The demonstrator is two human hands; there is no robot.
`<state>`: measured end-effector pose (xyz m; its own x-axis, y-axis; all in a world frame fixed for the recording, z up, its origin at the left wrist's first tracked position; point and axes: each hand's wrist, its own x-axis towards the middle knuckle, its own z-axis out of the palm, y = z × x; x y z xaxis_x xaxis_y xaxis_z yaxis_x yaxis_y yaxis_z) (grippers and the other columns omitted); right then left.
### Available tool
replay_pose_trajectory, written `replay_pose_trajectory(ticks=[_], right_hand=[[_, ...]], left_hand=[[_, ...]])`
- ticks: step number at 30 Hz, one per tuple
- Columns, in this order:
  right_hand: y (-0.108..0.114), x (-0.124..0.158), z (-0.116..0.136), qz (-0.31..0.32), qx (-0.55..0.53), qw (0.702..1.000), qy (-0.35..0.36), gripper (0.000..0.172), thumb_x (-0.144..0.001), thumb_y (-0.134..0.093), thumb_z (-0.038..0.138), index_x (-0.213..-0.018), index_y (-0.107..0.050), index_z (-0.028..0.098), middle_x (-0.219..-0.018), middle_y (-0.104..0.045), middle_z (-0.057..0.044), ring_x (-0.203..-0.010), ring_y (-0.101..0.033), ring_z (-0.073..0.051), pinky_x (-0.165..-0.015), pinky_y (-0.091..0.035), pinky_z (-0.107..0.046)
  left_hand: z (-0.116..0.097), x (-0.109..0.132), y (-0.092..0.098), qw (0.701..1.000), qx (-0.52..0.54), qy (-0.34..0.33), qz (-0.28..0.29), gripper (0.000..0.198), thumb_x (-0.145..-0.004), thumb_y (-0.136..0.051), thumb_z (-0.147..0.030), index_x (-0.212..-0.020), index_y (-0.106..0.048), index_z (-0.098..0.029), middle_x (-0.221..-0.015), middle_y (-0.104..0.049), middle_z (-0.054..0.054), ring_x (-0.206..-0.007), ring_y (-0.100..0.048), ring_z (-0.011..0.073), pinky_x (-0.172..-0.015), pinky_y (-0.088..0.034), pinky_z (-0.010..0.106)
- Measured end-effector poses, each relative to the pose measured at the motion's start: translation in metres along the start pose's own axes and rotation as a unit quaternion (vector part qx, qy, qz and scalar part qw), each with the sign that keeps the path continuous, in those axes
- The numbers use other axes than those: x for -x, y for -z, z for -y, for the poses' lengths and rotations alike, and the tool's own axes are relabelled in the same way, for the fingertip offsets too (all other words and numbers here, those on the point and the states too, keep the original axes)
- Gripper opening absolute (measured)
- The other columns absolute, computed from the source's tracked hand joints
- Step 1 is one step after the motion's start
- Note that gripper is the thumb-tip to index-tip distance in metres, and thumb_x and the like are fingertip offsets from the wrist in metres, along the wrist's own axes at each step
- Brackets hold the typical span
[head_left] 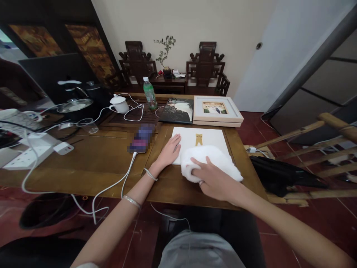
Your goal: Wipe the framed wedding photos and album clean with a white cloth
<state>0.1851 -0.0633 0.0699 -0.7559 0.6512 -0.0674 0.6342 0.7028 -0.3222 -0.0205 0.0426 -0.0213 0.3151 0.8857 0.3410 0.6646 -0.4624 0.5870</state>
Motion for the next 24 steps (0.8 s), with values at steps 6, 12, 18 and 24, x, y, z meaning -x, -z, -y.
replay_pose_trajectory(ticks=[6, 12, 18, 24], right_hand=[[0.011, -0.047, -0.044, -0.062, 0.032, 0.996, -0.053, 0.035, -0.069, -0.038, 0.002, -0.095, -0.059, 0.015, -0.119, -0.062, -0.017, -0.123, -0.047, -0.031, -0.101, -0.03, -0.053], [0.025, -0.096, -0.08, -0.102, 0.06, 0.986, -0.117, 0.034, -0.071, -0.039, 0.005, -0.095, -0.061, 0.014, -0.106, -0.065, -0.017, -0.108, -0.056, -0.031, -0.091, -0.038, -0.047], [0.01, -0.096, -0.073, -0.119, 0.084, 0.981, -0.13, 0.045, -0.073, -0.036, 0.004, -0.112, -0.056, 0.011, -0.125, -0.054, -0.024, -0.133, -0.03, -0.035, -0.098, -0.024, -0.063], [-0.009, -0.05, -0.028, -0.076, 0.07, 0.991, -0.089, 0.047, -0.072, -0.038, 0.004, -0.114, -0.057, 0.01, -0.141, -0.041, -0.022, -0.139, -0.016, -0.034, -0.101, -0.019, -0.067]], left_hand=[[0.0, 0.0, 0.0, 1.0, 0.013, 0.004, 0.002, 0.047, -0.091, -0.036, -0.027, -0.134, -0.047, -0.011, -0.145, -0.04, 0.013, -0.138, -0.031, 0.0229, -0.115, -0.021, 0.045], [0.001, 0.0, 0.001, 1.0, 0.013, 0.0, 0.004, 0.047, -0.091, -0.036, -0.029, -0.134, -0.046, -0.013, -0.145, -0.041, 0.012, -0.138, -0.031, 0.022, -0.115, -0.022, 0.045], [0.0, 0.0, 0.002, 1.0, 0.019, 0.004, 0.003, 0.048, -0.092, -0.036, -0.03, -0.134, -0.046, -0.011, -0.145, -0.04, 0.014, -0.138, -0.031, 0.0231, -0.115, -0.021, 0.045], [-0.003, 0.0, 0.002, 1.0, 0.004, 0.007, 0.014, 0.051, -0.092, -0.034, -0.03, -0.134, -0.045, -0.004, -0.146, -0.037, 0.017, -0.139, -0.029, 0.0232, -0.116, -0.02, 0.042]])
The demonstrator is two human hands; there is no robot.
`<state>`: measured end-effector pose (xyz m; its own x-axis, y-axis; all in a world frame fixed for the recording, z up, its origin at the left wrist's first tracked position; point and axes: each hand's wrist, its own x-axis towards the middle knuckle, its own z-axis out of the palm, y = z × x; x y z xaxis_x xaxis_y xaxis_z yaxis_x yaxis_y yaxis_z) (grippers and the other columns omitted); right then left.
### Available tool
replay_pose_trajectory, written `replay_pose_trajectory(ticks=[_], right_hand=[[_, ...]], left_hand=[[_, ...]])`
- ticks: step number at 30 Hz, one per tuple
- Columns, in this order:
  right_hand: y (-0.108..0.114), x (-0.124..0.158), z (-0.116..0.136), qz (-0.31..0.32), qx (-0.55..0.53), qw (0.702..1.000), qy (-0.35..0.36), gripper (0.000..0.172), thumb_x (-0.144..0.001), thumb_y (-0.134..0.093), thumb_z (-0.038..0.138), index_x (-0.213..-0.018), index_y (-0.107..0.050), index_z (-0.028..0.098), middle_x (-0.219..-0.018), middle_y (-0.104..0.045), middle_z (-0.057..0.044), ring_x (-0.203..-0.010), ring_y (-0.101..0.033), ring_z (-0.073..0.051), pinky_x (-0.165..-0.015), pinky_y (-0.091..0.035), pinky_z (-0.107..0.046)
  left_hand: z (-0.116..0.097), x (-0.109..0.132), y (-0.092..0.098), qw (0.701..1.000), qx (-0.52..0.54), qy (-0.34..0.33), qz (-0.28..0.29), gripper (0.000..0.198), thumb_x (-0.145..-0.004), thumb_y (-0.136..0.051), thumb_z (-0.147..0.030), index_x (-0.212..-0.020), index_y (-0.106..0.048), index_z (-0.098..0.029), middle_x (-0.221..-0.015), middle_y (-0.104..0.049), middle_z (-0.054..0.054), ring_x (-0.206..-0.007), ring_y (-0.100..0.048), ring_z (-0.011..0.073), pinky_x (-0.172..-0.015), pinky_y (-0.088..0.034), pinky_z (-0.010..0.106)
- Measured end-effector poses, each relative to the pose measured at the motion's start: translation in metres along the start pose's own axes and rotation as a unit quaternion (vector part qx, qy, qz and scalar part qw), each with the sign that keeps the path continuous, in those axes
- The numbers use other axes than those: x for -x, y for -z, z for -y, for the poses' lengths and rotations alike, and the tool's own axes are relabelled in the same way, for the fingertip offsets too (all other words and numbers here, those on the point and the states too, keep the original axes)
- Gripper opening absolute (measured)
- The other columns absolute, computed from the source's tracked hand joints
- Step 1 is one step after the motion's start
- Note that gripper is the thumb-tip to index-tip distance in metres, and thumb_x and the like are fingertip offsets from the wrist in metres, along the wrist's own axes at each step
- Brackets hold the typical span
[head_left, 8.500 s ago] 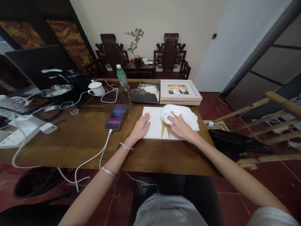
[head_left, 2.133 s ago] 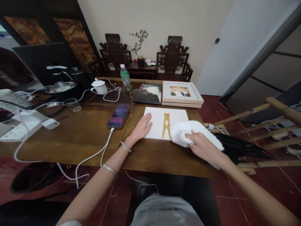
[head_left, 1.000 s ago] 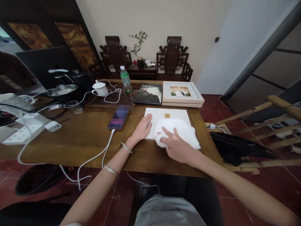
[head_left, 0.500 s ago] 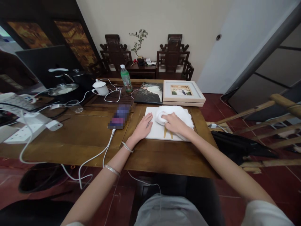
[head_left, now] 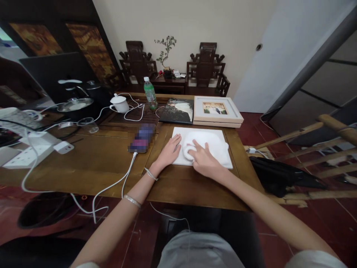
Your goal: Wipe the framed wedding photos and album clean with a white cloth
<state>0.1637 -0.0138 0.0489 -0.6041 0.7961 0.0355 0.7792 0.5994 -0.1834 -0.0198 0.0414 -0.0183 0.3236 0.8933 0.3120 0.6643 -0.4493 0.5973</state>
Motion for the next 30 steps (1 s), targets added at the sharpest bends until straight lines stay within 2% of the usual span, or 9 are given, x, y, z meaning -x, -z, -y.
replay_pose_trajectory(ticks=[5, 9, 13, 16, 20, 23, 26, 30], right_hand=[[0.005, 0.048, 0.033, 0.049, -0.034, 0.997, 0.048, 0.046, -0.07, -0.04, 0.005, -0.11, -0.059, 0.016, -0.145, -0.04, -0.014, -0.14, -0.016, -0.033, -0.103, -0.019, -0.066], [0.01, 0.057, 0.038, 0.065, -0.049, 0.994, 0.075, 0.04, -0.07, -0.041, 0.007, -0.105, -0.06, 0.017, -0.139, -0.047, -0.016, -0.138, -0.023, -0.032, -0.103, -0.022, -0.065], [0.014, 0.038, 0.019, 0.045, -0.048, 0.997, 0.052, 0.035, -0.073, -0.039, 0.006, -0.099, -0.059, 0.015, -0.133, -0.051, -0.021, -0.131, -0.038, -0.03, -0.104, -0.025, -0.057], [0.018, 0.01, -0.004, 0.034, -0.047, 0.998, 0.024, 0.036, -0.071, -0.039, 0.005, -0.099, -0.059, 0.016, -0.13, -0.054, -0.018, -0.12, -0.049, -0.031, -0.1, -0.03, -0.053], [0.019, -0.032, -0.031, -0.012, -0.034, 0.999, -0.027, 0.035, -0.07, -0.037, 0.005, -0.095, -0.06, 0.016, -0.113, -0.064, -0.015, -0.101, -0.06, -0.03, -0.093, -0.037, -0.048], [0.014, -0.057, -0.04, -0.045, -0.013, 0.997, -0.065, 0.037, -0.073, -0.038, 0.006, -0.101, -0.06, 0.015, -0.111, -0.064, -0.017, -0.11, -0.055, -0.032, -0.095, -0.033, -0.054], [0.006, -0.068, -0.037, -0.063, 0.007, 0.995, -0.077, 0.041, -0.075, -0.038, 0.008, -0.11, -0.059, 0.013, -0.117, -0.06, -0.021, -0.124, -0.043, -0.035, -0.096, -0.026, -0.063], [-0.003, -0.061, -0.019, -0.059, 0.015, 0.998, 0.016, 0.042, -0.074, -0.042, 0.007, -0.111, -0.06, 0.013, -0.122, -0.058, -0.02, -0.135, -0.028, -0.032, -0.101, -0.017, -0.065]], left_hand=[[0.001, 0.0, -0.001, 1.0, -0.001, -0.006, -0.006, 0.047, -0.091, -0.034, -0.027, -0.134, -0.046, -0.01, -0.146, -0.039, 0.013, -0.138, -0.03, 0.0225, -0.115, -0.021, 0.045], [0.002, 0.0, -0.001, 1.0, -0.001, -0.008, -0.007, 0.047, -0.091, -0.035, -0.027, -0.134, -0.047, -0.01, -0.145, -0.039, 0.014, -0.139, -0.029, 0.0223, -0.115, -0.021, 0.045], [0.003, 0.0, -0.002, 1.0, 0.002, -0.006, -0.011, 0.046, -0.091, -0.035, -0.026, -0.134, -0.047, -0.013, -0.146, -0.039, 0.012, -0.138, -0.03, 0.0218, -0.115, -0.021, 0.045], [0.004, 0.0, -0.002, 1.0, 0.009, -0.009, -0.014, 0.046, -0.091, -0.036, -0.027, -0.134, -0.047, -0.014, -0.146, -0.04, 0.011, -0.138, -0.031, 0.0224, -0.115, -0.021, 0.046], [0.004, 0.0, -0.001, 1.0, 0.011, -0.009, -0.007, 0.048, -0.091, -0.036, -0.029, -0.134, -0.046, -0.01, -0.145, -0.04, 0.014, -0.138, -0.031, 0.0235, -0.115, -0.021, 0.045], [0.002, 0.0, -0.001, 1.0, 0.02, -0.007, -0.011, 0.048, -0.091, -0.036, -0.03, -0.133, -0.047, -0.01, -0.145, -0.041, 0.014, -0.138, -0.031, 0.0234, -0.115, -0.02, 0.045], [-0.002, -0.001, 0.001, 0.997, 0.059, 0.019, -0.039, 0.046, -0.093, -0.035, -0.034, -0.132, -0.05, -0.015, -0.143, -0.044, 0.01, -0.136, -0.035, 0.0215, -0.115, -0.022, 0.043], [-0.005, -0.004, 0.007, 0.978, 0.161, 0.087, -0.098, 0.049, -0.096, -0.029, -0.041, -0.13, -0.051, -0.014, -0.138, -0.05, 0.009, -0.131, -0.043, 0.0191, -0.112, -0.029, 0.036]])
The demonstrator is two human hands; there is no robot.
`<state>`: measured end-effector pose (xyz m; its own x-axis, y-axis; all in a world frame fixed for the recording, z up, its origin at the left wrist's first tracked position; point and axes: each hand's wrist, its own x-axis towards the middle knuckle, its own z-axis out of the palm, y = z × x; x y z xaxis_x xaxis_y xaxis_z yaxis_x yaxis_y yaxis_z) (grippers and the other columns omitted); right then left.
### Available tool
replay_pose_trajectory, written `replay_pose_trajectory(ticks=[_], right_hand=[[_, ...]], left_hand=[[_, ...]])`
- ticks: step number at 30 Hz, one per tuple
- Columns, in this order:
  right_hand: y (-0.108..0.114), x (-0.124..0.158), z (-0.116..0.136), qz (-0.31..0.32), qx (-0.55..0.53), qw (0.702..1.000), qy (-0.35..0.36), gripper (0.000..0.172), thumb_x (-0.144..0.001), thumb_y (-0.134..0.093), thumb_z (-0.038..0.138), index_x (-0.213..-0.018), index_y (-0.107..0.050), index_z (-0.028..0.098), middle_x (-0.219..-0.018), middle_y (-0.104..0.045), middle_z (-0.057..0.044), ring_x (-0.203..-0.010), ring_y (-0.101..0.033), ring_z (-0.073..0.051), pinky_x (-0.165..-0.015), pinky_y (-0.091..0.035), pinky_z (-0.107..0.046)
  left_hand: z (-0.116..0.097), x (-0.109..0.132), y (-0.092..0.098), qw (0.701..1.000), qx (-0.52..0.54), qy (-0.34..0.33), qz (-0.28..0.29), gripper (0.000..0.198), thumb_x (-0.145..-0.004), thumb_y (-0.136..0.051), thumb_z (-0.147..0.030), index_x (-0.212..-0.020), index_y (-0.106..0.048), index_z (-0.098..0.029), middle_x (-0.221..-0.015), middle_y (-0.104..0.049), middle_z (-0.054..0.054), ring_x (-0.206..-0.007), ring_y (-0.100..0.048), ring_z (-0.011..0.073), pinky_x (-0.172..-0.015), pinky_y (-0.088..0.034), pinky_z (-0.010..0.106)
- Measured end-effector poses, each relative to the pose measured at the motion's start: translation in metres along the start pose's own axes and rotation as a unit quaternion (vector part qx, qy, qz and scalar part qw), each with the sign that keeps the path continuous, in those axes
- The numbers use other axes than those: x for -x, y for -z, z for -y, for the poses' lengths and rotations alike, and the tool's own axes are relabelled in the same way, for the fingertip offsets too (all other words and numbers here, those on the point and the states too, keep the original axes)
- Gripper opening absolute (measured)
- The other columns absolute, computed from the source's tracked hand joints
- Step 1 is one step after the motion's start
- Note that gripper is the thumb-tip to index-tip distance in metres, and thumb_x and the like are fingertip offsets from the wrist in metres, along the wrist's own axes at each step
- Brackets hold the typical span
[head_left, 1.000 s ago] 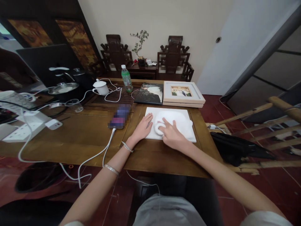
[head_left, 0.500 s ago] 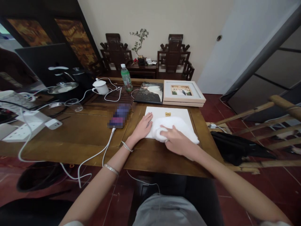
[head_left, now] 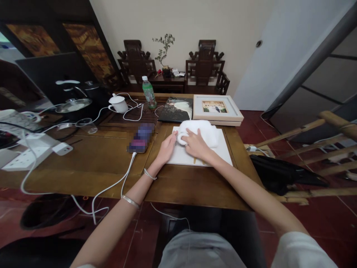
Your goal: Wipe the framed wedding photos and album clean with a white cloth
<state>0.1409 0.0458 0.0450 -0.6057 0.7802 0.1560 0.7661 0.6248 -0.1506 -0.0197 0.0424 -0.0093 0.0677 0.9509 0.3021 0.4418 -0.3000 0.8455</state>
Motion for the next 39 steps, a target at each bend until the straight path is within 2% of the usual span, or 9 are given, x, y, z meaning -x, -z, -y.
replay_pose_trajectory(ticks=[6, 8, 11, 14, 18, 23, 27, 32, 39], right_hand=[[0.012, 0.039, 0.031, 0.074, -0.077, 0.986, 0.129, 0.037, -0.069, -0.042, 0.004, -0.098, -0.063, 0.016, -0.129, -0.056, -0.016, -0.136, -0.029, -0.024, -0.108, -0.016, -0.055], [0.021, 0.052, 0.036, 0.096, -0.101, 0.979, 0.151, 0.036, -0.068, -0.041, 0.003, -0.093, -0.062, 0.018, -0.123, -0.06, -0.013, -0.131, -0.038, -0.023, -0.108, -0.019, -0.051], [0.034, 0.067, 0.035, 0.125, -0.107, 0.973, 0.159, 0.03, -0.067, -0.039, 0.002, -0.082, -0.059, 0.02, -0.096, -0.068, -0.007, -0.097, -0.061, -0.021, -0.099, -0.033, -0.043], [0.045, 0.068, 0.023, 0.155, -0.083, 0.977, 0.122, 0.024, -0.066, -0.04, 0.005, -0.075, -0.056, 0.02, -0.072, -0.064, -0.003, -0.071, -0.06, -0.02, -0.079, -0.042, -0.035], [0.047, 0.051, 0.0, 0.12, -0.038, 0.992, 0.017, 0.022, -0.071, -0.041, 0.012, -0.08, -0.059, 0.019, -0.079, -0.065, -0.009, -0.075, -0.059, -0.025, -0.06, -0.037, -0.03], [0.032, 0.009, -0.025, 0.041, -0.026, 0.993, -0.107, 0.028, -0.074, -0.041, 0.013, -0.091, -0.063, 0.018, -0.09, -0.067, -0.013, -0.081, -0.06, -0.027, -0.06, -0.035, -0.03], [0.022, -0.025, -0.034, 0.02, -0.044, 0.992, -0.115, 0.03, -0.075, -0.042, 0.015, -0.095, -0.064, 0.017, -0.098, -0.068, -0.013, -0.09, -0.06, -0.028, -0.064, -0.037, -0.029], [0.02, -0.056, -0.025, 0.023, -0.078, 0.993, -0.081, 0.029, -0.073, -0.041, 0.013, -0.09, -0.065, 0.018, -0.102, -0.069, -0.009, -0.091, -0.06, -0.024, -0.069, -0.038, -0.026], [0.025, -0.068, -0.024, 0.031, -0.107, 0.99, -0.083, 0.028, -0.069, -0.042, 0.01, -0.084, -0.065, 0.015, -0.097, -0.069, -0.011, -0.085, -0.059, -0.023, -0.067, -0.039, -0.026]], left_hand=[[0.002, -0.002, 0.005, 0.996, 0.064, 0.005, -0.055, 0.054, -0.097, -0.021, -0.044, -0.133, -0.047, -0.013, -0.14, -0.048, 0.008, -0.131, -0.043, 0.0184, -0.111, -0.031, 0.033], [0.002, -0.001, 0.004, 0.997, 0.06, -0.004, -0.054, 0.055, -0.097, -0.022, -0.045, -0.132, -0.048, -0.013, -0.139, -0.049, 0.008, -0.131, -0.042, 0.0193, -0.112, -0.03, 0.035], [0.0, 0.002, 0.002, 0.998, 0.021, -0.027, -0.045, 0.053, -0.097, -0.023, -0.044, -0.131, -0.05, -0.012, -0.138, -0.05, 0.01, -0.13, -0.044, 0.0196, -0.112, -0.03, 0.037], [-0.002, 0.005, 0.0, 0.997, -0.048, -0.057, -0.015, 0.048, -0.096, -0.03, -0.039, -0.129, -0.051, -0.012, -0.139, -0.049, 0.011, -0.131, -0.043, 0.0202, -0.112, -0.03, 0.038], [0.001, 0.005, -0.001, 0.99, -0.115, -0.079, 0.036, 0.044, -0.09, -0.04, -0.031, -0.128, -0.052, -0.011, -0.139, -0.048, 0.013, -0.135, -0.037, 0.0232, -0.113, -0.028, 0.042], [0.006, 0.004, -0.002, 0.986, -0.139, -0.081, 0.052, 0.042, -0.088, -0.042, -0.027, -0.122, -0.057, -0.008, -0.137, -0.05, 0.015, -0.134, -0.038, 0.0256, -0.113, -0.027, 0.045], [0.007, 0.004, -0.002, 0.985, -0.139, -0.092, 0.045, 0.04, -0.087, -0.043, -0.027, -0.121, -0.058, -0.01, -0.136, -0.051, 0.013, -0.133, -0.04, 0.0247, -0.112, -0.029, 0.044], [0.008, 0.003, -0.002, 0.982, -0.152, -0.105, 0.036, 0.041, -0.088, -0.044, -0.029, -0.12, -0.059, -0.009, -0.135, -0.052, 0.015, -0.131, -0.043, 0.0248, -0.111, -0.032, 0.042], [0.006, 0.004, 0.001, 0.983, -0.155, -0.094, 0.045, 0.041, -0.086, -0.049, -0.032, -0.12, -0.058, -0.011, -0.136, -0.052, 0.014, -0.13, -0.044, 0.0253, -0.111, -0.033, 0.044]])
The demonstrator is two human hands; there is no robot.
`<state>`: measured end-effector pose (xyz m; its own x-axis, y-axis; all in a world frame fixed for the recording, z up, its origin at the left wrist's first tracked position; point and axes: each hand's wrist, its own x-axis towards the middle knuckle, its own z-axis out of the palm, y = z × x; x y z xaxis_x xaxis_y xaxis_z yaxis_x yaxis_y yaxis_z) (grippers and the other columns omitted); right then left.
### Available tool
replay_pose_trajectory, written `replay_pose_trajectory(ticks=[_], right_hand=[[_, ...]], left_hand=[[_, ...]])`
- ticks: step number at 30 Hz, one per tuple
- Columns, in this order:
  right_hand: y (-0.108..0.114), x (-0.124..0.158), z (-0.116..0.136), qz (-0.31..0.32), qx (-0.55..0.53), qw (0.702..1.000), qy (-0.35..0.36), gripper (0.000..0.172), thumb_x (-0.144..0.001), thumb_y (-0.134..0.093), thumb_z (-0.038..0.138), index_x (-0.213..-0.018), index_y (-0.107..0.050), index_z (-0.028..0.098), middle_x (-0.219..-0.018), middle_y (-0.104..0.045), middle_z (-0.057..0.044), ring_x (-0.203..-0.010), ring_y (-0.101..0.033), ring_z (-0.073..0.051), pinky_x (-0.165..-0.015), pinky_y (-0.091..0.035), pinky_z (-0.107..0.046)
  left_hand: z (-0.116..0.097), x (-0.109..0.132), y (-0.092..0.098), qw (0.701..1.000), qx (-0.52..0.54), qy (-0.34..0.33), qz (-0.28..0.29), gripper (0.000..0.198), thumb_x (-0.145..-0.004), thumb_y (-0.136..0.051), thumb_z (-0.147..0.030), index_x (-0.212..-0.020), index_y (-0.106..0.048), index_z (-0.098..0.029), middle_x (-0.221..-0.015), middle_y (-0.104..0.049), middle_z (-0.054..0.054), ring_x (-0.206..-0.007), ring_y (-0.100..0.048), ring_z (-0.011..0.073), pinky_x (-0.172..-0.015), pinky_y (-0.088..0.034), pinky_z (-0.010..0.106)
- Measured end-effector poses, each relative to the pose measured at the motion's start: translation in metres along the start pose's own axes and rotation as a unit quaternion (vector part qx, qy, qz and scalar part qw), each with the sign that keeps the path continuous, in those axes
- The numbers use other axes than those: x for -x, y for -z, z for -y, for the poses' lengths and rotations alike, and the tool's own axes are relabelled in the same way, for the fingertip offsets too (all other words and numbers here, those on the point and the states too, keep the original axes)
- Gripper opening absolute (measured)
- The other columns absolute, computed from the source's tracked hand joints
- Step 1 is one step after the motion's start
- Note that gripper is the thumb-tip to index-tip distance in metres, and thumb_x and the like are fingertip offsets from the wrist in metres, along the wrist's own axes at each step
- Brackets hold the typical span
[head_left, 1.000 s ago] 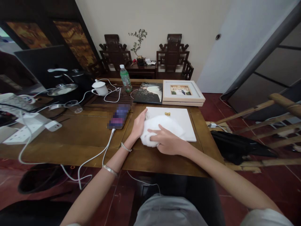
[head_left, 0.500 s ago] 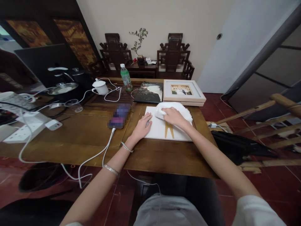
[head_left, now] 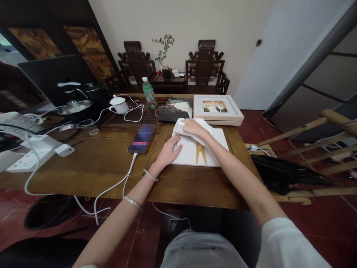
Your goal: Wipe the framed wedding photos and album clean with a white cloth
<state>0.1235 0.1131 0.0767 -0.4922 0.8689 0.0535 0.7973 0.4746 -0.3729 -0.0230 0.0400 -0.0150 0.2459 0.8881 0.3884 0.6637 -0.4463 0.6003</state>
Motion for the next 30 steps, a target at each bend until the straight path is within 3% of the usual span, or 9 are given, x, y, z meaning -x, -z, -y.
replay_pose_trajectory(ticks=[6, 12, 15, 18, 22, 26, 30], right_hand=[[0.025, 0.031, -0.047, -0.008, -0.008, 0.999, -0.049, 0.024, -0.064, -0.041, 0.01, -0.077, -0.06, 0.015, -0.089, -0.069, -0.011, -0.076, -0.058, -0.022, -0.064, -0.039, -0.027], [0.042, 0.092, -0.1, -0.051, 0.0, 0.995, -0.089, 0.013, -0.062, -0.039, 0.019, -0.068, -0.051, 0.019, -0.083, -0.064, -0.01, -0.077, -0.054, -0.025, -0.067, -0.037, -0.032], [0.037, 0.133, -0.098, -0.049, -0.013, 0.997, -0.05, 0.004, -0.062, -0.038, 0.02, -0.063, -0.042, 0.022, -0.069, -0.056, -0.005, -0.069, -0.051, -0.022, -0.066, -0.035, -0.032], [0.032, 0.174, -0.08, -0.011, -0.031, 0.999, -0.016, 0.008, -0.062, -0.037, 0.016, -0.06, -0.035, 0.023, -0.061, -0.049, -0.001, -0.065, -0.049, -0.02, -0.068, -0.035, -0.032], [0.036, 0.213, -0.053, 0.069, -0.058, 0.996, 0.029, 0.014, -0.06, -0.035, 0.01, -0.063, -0.04, 0.022, -0.066, -0.054, 0.0, -0.073, -0.052, -0.021, -0.081, -0.034, -0.033], [0.041, 0.214, -0.051, 0.096, -0.062, 0.993, 0.031, 0.014, -0.06, -0.037, 0.01, -0.065, -0.043, 0.022, -0.069, -0.056, -0.001, -0.076, -0.052, -0.022, -0.081, -0.034, -0.033], [0.037, 0.178, -0.07, 0.071, -0.058, 0.996, 0.02, 0.008, -0.06, -0.038, 0.014, -0.061, -0.036, 0.022, -0.064, -0.05, 0.0, -0.067, -0.049, -0.02, -0.068, -0.034, -0.031]], left_hand=[[-0.001, 0.001, -0.001, 1.0, 0.02, -0.006, -0.007, 0.041, -0.086, -0.05, -0.03, -0.12, -0.058, -0.009, -0.135, -0.052, 0.016, -0.131, -0.042, 0.0245, -0.112, -0.032, 0.042], [0.0, 0.001, -0.003, 1.0, 0.023, -0.002, -0.013, 0.041, -0.086, -0.051, -0.03, -0.12, -0.058, -0.01, -0.135, -0.052, 0.015, -0.131, -0.043, 0.0243, -0.111, -0.032, 0.043], [0.001, 0.002, -0.003, 1.0, 0.02, -0.003, -0.014, 0.041, -0.086, -0.05, -0.03, -0.12, -0.058, -0.009, -0.135, -0.052, 0.015, -0.131, -0.043, 0.0243, -0.111, -0.032, 0.042], [0.002, 0.001, -0.004, 1.0, 0.019, -0.007, -0.015, 0.04, -0.085, -0.05, -0.03, -0.119, -0.058, -0.01, -0.134, -0.053, 0.015, -0.131, -0.042, 0.0246, -0.111, -0.032, 0.043], [0.003, 0.001, -0.005, 1.0, 0.021, -0.005, -0.018, 0.039, -0.085, -0.05, -0.031, -0.118, -0.059, -0.012, -0.134, -0.053, 0.014, -0.131, -0.043, 0.0249, -0.111, -0.032, 0.044], [0.002, 0.0, -0.004, 1.0, 0.018, -0.004, -0.016, 0.039, -0.085, -0.05, -0.031, -0.117, -0.059, -0.01, -0.133, -0.054, 0.015, -0.131, -0.043, 0.0247, -0.111, -0.032, 0.044], [0.0, 0.0, -0.003, 1.0, 0.013, -0.001, -0.013, 0.039, -0.085, -0.05, -0.03, -0.117, -0.059, -0.01, -0.133, -0.054, 0.015, -0.131, -0.043, 0.0243, -0.111, -0.033, 0.043]])
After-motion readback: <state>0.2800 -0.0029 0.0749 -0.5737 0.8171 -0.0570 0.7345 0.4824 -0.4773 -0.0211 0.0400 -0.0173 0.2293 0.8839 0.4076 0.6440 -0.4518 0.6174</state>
